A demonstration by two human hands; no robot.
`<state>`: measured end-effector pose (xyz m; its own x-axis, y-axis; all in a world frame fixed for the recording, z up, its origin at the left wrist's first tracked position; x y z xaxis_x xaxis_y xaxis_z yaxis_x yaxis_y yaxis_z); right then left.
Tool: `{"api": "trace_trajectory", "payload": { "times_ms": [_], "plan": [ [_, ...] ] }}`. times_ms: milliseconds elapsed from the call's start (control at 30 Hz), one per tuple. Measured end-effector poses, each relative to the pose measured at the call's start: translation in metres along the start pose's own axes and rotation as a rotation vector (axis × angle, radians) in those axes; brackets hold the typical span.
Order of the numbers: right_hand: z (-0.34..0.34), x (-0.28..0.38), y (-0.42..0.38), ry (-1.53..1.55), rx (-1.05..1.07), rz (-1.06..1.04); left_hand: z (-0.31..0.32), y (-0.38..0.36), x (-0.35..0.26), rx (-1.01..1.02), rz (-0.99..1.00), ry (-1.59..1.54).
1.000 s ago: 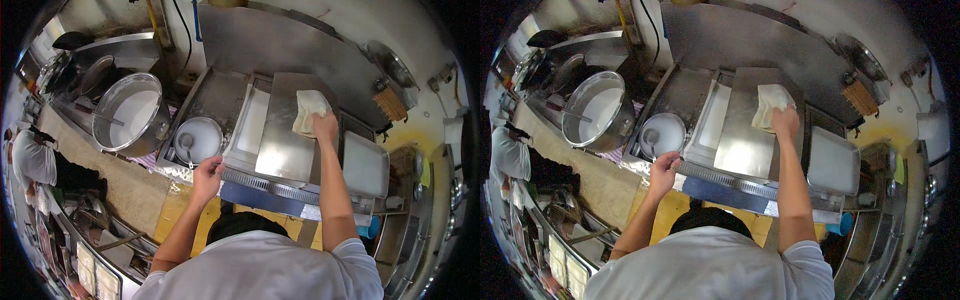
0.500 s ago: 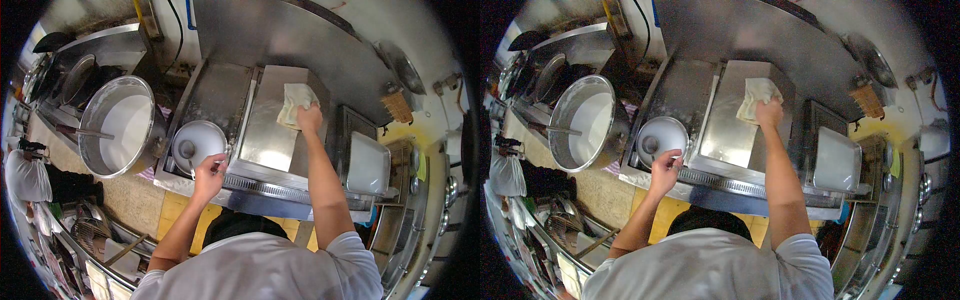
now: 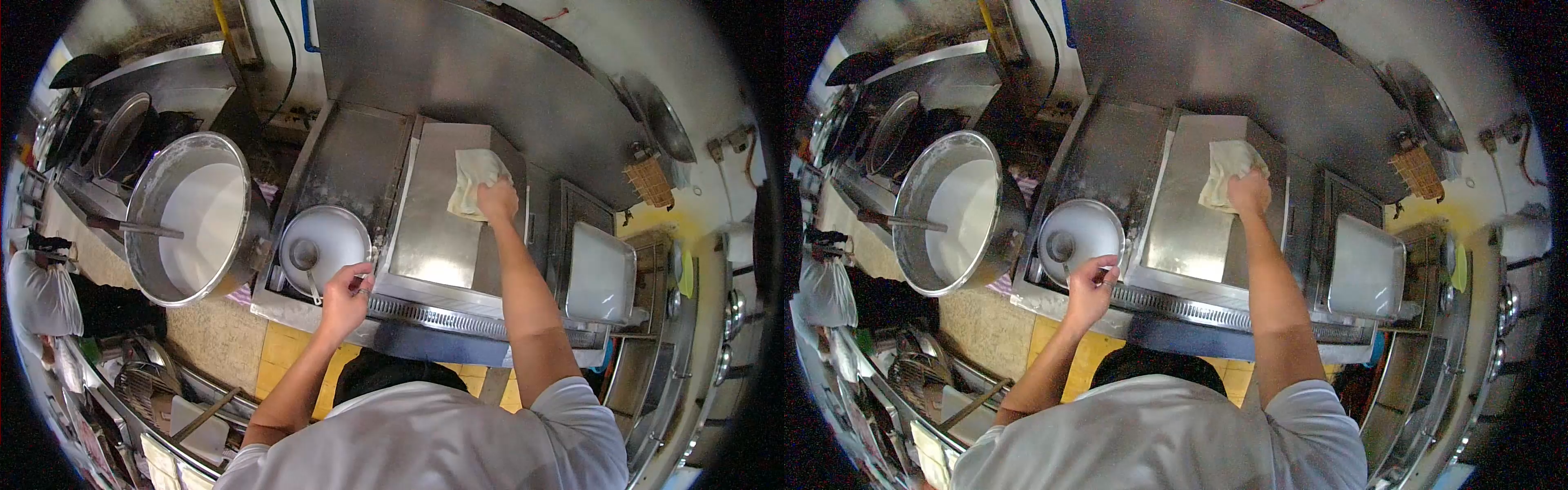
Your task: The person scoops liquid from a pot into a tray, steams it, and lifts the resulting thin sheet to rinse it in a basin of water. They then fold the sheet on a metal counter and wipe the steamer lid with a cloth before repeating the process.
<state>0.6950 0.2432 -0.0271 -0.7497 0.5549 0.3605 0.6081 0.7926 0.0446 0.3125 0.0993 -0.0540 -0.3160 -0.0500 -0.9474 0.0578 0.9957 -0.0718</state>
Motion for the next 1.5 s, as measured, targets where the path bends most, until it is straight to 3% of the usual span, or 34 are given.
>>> {"api": "trace_trajectory", "payload": {
  "times_ms": [300, 500, 600, 767, 833, 900, 1100, 1267, 1400, 1500],
  "plan": [
    [0.011, -0.005, 0.015, 0.012, 0.220, -0.031, 0.020, 0.007, -0.002, 0.047, 0.026, 0.003],
    [0.004, -0.006, 0.003, 0.079, 0.223, -0.113, 0.024, -0.003, -0.023, 0.080, 0.070, 0.016],
    [-0.036, 0.001, -0.047, 0.079, -0.027, -0.251, 0.025, -0.023, -0.023, 0.102, 0.027, 0.051],
    [-0.038, -0.015, -0.148, 0.308, -0.046, -0.524, 0.037, -0.063, -0.016, 0.110, -0.055, 0.089],
    [-0.025, -0.026, -0.192, 0.380, 0.034, -0.622, 0.047, -0.079, -0.015, 0.080, 0.011, 0.108],
    [-0.006, -0.040, -0.227, 0.548, 0.205, -0.671, 0.055, -0.095, -0.020, 0.097, -0.058, 0.137],
    [-0.023, -0.063, -0.296, 0.617, 0.660, -0.731, 0.086, -0.176, -0.034, -0.058, -0.170, 0.185],
    [-0.015, -0.093, -0.348, 0.551, 0.904, -0.889, 0.108, -0.272, -0.009, -0.222, -0.204, 0.189],
    [-0.018, -0.104, -0.399, 0.456, 1.038, -1.091, 0.109, -0.345, 0.014, -0.326, -0.428, 0.148],
    [-0.022, -0.108, -0.441, 0.367, 1.140, -1.251, 0.108, -0.395, 0.014, -0.488, -0.478, 0.158]
  ]
}}
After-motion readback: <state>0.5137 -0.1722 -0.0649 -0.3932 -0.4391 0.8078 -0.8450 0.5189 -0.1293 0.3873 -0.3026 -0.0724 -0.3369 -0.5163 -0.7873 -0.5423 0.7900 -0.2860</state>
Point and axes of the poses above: each hand's wrist, its own y-axis towards the middle knuckle, its own z-axis out of the palm, x = y × z, the point moved 6 cm from there along y, towards the middle knuckle, and after that the axes turned 3 degrees about y, right-handed, at the moved point
